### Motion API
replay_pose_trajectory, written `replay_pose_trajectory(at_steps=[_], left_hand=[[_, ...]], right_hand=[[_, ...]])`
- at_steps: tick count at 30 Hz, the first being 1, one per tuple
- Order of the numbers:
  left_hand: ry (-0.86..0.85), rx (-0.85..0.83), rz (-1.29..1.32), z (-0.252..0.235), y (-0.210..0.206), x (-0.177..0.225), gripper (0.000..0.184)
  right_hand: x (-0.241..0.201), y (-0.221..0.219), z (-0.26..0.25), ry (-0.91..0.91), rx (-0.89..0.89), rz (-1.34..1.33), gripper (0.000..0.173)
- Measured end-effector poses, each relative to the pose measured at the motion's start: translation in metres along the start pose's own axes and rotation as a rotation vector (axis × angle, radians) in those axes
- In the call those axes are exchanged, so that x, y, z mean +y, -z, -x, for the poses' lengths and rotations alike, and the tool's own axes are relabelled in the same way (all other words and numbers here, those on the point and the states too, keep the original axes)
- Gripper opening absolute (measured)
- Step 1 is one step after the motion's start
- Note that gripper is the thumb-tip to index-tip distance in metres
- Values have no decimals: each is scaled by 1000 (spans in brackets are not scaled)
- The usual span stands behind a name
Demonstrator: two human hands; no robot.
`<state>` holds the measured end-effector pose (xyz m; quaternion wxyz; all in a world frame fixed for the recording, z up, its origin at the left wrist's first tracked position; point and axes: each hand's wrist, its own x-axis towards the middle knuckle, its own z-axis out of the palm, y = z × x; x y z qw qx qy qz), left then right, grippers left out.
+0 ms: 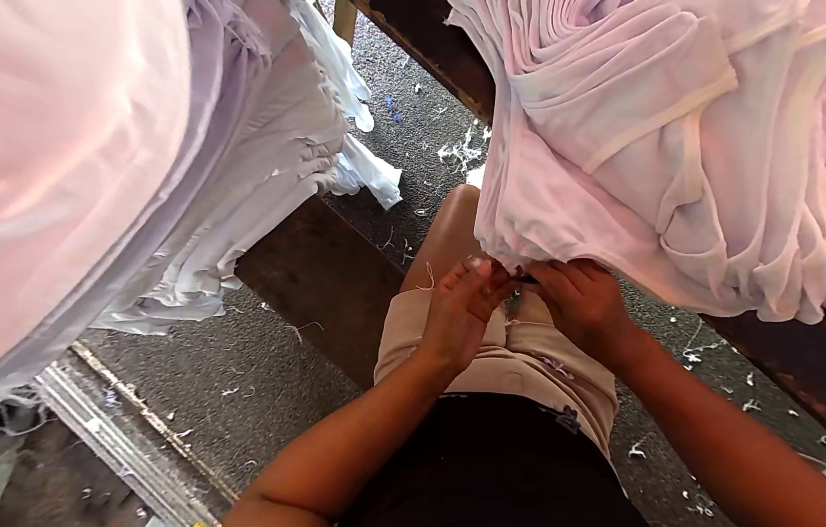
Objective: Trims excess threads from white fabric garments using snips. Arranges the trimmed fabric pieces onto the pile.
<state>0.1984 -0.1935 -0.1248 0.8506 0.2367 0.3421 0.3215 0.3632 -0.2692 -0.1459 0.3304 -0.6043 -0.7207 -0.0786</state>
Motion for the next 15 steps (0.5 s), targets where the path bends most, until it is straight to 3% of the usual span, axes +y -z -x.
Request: replay_pose_trajectory(at_steps=[3, 8, 12, 15], left_hand=[[136, 118, 85, -7, -10, 5, 20], [176, 160, 28, -12, -12, 4, 18], [333, 178, 83, -18, -16, 6, 33], [397, 212, 108, -22, -18, 4, 23]], right_hand=[[1, 4, -2, -65, -18, -90, 20], [-2, 18, -9, -176, -99, -244, 23], [-1, 22, -11, -214, -132, -281, 26], [0, 23, -12, -232, -153, -260, 27]])
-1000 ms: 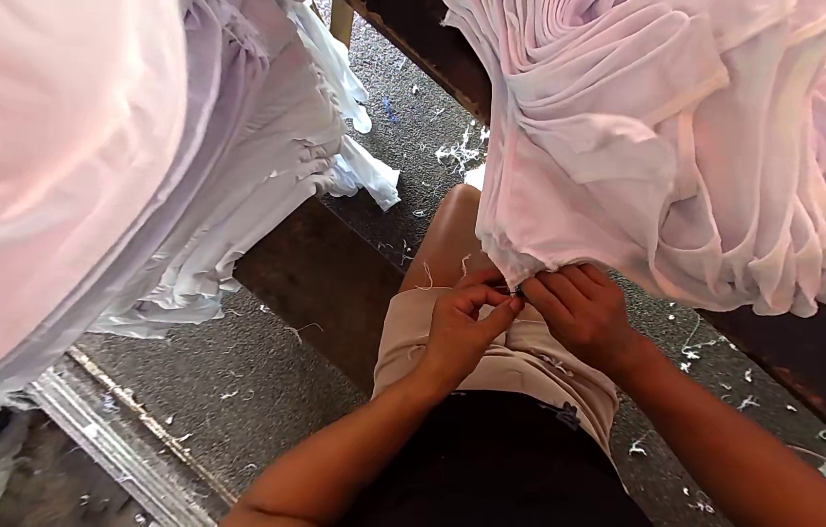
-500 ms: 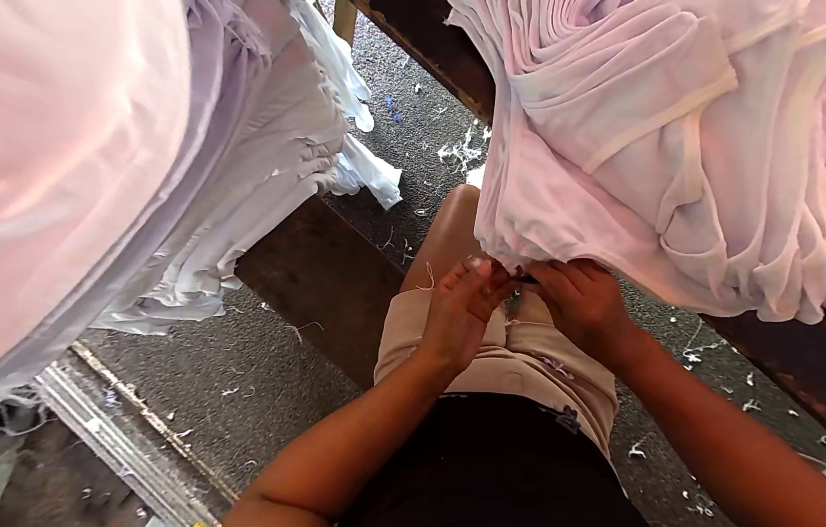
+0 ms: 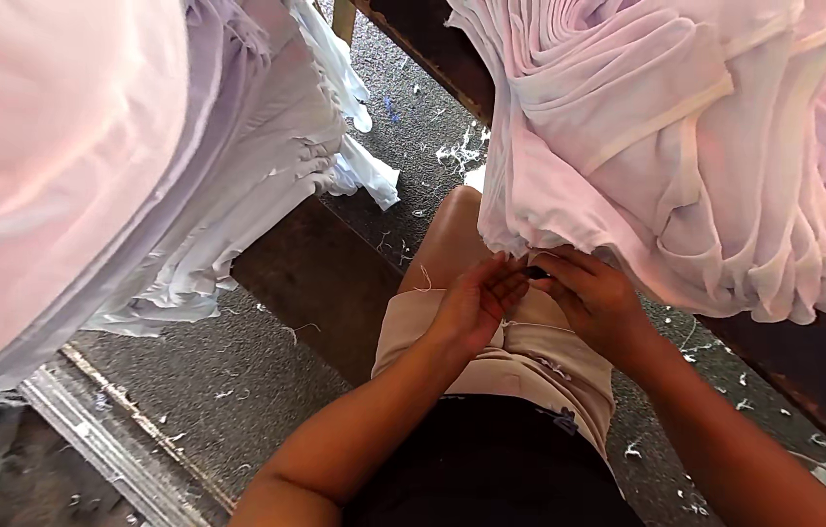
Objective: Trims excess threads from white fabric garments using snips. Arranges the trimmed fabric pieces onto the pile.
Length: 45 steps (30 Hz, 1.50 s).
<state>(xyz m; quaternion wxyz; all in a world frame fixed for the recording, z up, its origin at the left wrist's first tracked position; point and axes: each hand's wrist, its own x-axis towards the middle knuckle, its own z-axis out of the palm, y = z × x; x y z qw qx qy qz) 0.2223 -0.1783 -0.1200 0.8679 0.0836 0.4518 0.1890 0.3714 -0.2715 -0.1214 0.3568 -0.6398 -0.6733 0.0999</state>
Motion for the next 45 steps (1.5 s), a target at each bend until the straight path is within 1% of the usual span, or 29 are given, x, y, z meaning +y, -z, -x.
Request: replay_pose_trajectory(at_steps=[3, 5, 7, 8, 10, 12, 14, 17, 18, 19, 20, 23, 25, 27, 29, 31, 34, 36, 38, 40, 41, 45], left_hand=[[-70, -44, -59, 2, 5, -1, 21], [-150, -110, -117, 4, 9, -1, 25], [-144, -153, -163, 3, 11, 2, 33], [-121, -150, -187, 0, 11, 4, 35], [-107, -102, -222, -4, 7, 6, 34], [-155, -56, -264, -4, 5, 4, 32], [-271, -54, -377, 1, 6, 2, 29], [-534, -122, -580, 7, 18, -1, 25], [-579, -127, -610, 8, 20, 0, 24], [-559, -127, -603, 7, 20, 1, 23], [-469, -123, -576, 6, 19, 3, 23], [-97, -108, -576, -8, 19, 4, 26], [9, -104, -581, -20, 25, -2, 26], [19, -110, -506, -33, 28, -5, 35], [-1, -132, -406, -45, 28, -4, 39], [-22, -175, -325, -56, 24, 0, 39], [-37, -199, -266, -62, 16, 5, 33], [-57, -209, -312, -58, 13, 4, 24], [-84, -159, -317, -50, 11, 2, 16], [-92, -125, -287, -41, 11, 2, 11], [-101, -126, -275, -35, 11, 2, 12], [-157, -158, -273, -12, 12, 7, 23]], right_hand=[[-3, 3, 0, -58, 0, -4, 31], [-7, 6, 2, -86, 1, -48, 33], [-10, 5, 5, -97, -20, -117, 35], [-11, 4, 7, -102, -52, -154, 36], [-16, 3, 8, -111, -156, -266, 36], [-19, 1, 8, -100, -211, -357, 34], [-20, 2, 9, -109, -174, -337, 34], [-21, 7, 7, -165, -54, -187, 35], [-21, 8, 6, -192, -27, -143, 37], [-21, 9, 5, -221, -11, -106, 39], [-20, 10, 4, -248, -4, -78, 38], [-16, 13, -2, -281, 5, -35, 35], [-13, 18, -6, -274, 26, -45, 33], [-10, 24, -9, -262, 42, -64, 31], [-10, 28, -11, -268, 38, -72, 33], [-8, 30, -14, -256, 45, -54, 33], [-6, 31, -16, -245, 48, -38, 34], [-5, 32, -15, -249, 44, -33, 34], [-4, 31, -15, -243, 42, -32, 32], [-4, 29, -14, -234, 38, -31, 32], [-4, 29, -13, -230, 43, -31, 31], [-5, 30, -9, -211, 56, -88, 32]])
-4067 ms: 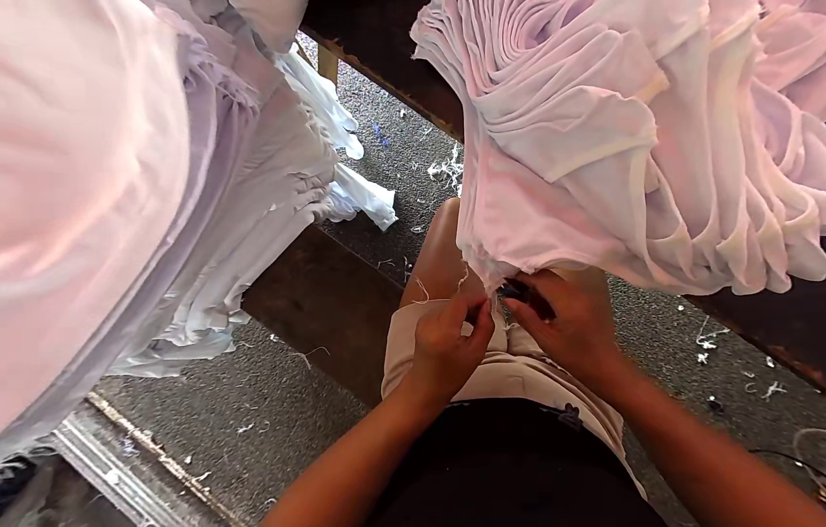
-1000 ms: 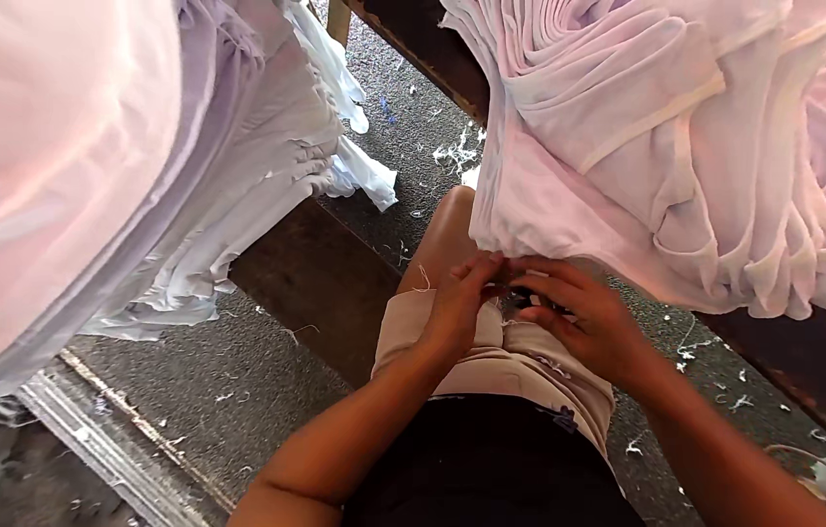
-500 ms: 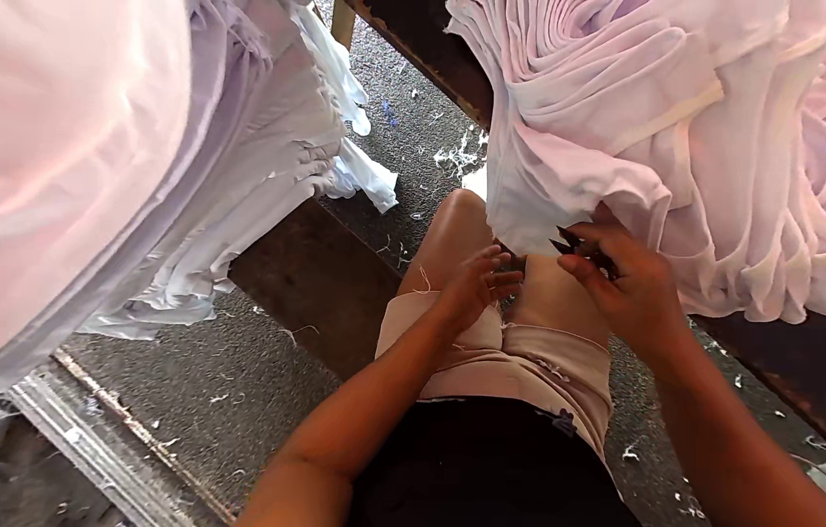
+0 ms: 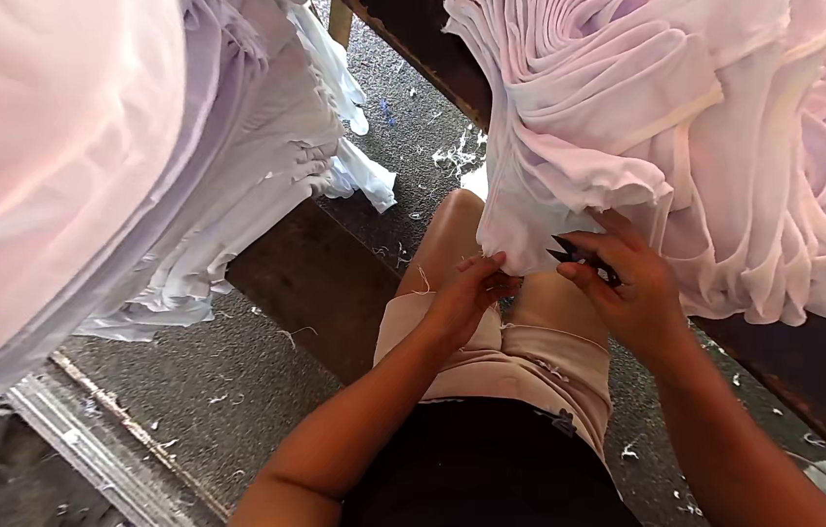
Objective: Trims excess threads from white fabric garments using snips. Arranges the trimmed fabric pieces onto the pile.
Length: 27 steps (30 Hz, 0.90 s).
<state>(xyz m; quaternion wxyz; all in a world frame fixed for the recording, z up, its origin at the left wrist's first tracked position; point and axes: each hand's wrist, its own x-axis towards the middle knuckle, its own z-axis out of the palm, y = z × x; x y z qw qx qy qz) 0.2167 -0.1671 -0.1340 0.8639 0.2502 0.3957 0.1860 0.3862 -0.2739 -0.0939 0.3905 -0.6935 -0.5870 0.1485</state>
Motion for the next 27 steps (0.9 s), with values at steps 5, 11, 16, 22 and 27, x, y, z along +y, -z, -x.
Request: replay_pose_trajectory(at_steps=[5, 11, 16, 22, 27], left_hand=[[-288, -144, -231, 18, -2, 14, 22], [-452, 126, -383, -24, -3, 19, 27], [68, 97, -181, -55, -1, -5, 29], [40, 30, 36, -27, -4, 1, 15], [-158, -38, 2, 20, -12, 18, 16]], right_hand=[[-6, 3, 11, 121, -552, -164, 31], [-3, 34, -32, 87, -127, 221, 29], [7, 36, -47, 58, -121, 165, 27], [-2, 27, -37, 16, -33, 144, 31], [-14, 19, -23, -109, -125, -23, 32]])
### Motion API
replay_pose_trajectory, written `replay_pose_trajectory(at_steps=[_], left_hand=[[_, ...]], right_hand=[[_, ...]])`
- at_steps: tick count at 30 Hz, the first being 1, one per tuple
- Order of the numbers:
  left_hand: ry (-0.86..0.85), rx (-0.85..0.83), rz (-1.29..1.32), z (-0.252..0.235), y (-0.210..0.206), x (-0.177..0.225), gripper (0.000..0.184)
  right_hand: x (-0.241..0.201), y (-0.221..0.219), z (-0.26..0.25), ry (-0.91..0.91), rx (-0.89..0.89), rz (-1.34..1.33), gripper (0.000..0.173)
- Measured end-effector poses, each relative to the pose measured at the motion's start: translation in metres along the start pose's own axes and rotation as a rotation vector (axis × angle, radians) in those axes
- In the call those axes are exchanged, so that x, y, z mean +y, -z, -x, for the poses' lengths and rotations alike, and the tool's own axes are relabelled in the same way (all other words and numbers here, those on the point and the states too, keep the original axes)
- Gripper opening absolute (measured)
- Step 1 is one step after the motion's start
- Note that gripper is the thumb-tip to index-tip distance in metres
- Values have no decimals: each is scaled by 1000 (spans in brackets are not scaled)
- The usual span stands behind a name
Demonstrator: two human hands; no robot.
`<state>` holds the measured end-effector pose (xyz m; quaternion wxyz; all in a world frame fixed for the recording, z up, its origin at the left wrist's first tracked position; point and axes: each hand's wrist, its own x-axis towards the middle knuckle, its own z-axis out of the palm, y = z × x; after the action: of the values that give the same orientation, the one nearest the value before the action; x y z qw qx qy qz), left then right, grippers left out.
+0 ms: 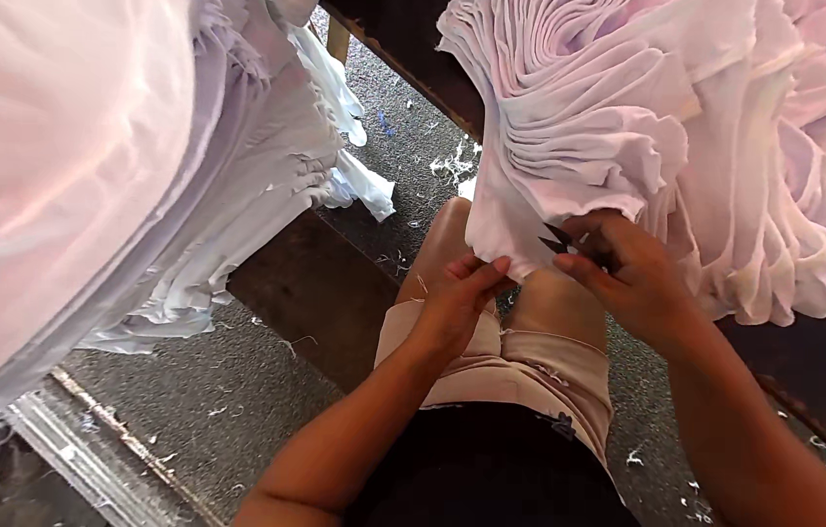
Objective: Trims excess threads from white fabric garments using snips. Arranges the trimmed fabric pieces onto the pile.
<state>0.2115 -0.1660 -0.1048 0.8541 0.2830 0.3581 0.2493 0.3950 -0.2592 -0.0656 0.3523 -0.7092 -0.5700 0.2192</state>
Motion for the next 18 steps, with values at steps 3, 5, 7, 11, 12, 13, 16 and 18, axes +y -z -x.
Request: replay_pose_trajectory(at_steps=[3, 5, 7, 11, 12, 13, 16, 18], left_hand=[[-77, -29, -20, 13, -5, 9, 16], [-88, -31, -13, 17, -9, 12, 16], [-91, -40, -17, 18, -10, 13, 16], [-116, -53, -46, 19, -12, 14, 18], [-130, -59, -60, 19, -12, 14, 18], [-146, -62, -76, 19, -11, 13, 17], [-192, -54, -134, 19, -10, 12, 15], [-217, -56, -177, 19, -9, 12, 14]], right_hand=[[-4, -1, 7, 37, -8, -108, 28], [-8, 1, 12, 64, 15, -142, 26], [-10, 0, 17, 82, 49, -143, 27], [-8, -6, 21, 97, 75, -106, 27], [-7, -8, 21, 96, 80, -105, 27], [-7, -9, 21, 96, 80, -109, 26], [-7, -12, 21, 97, 80, -134, 25], [-8, -14, 20, 103, 84, -148, 24]])
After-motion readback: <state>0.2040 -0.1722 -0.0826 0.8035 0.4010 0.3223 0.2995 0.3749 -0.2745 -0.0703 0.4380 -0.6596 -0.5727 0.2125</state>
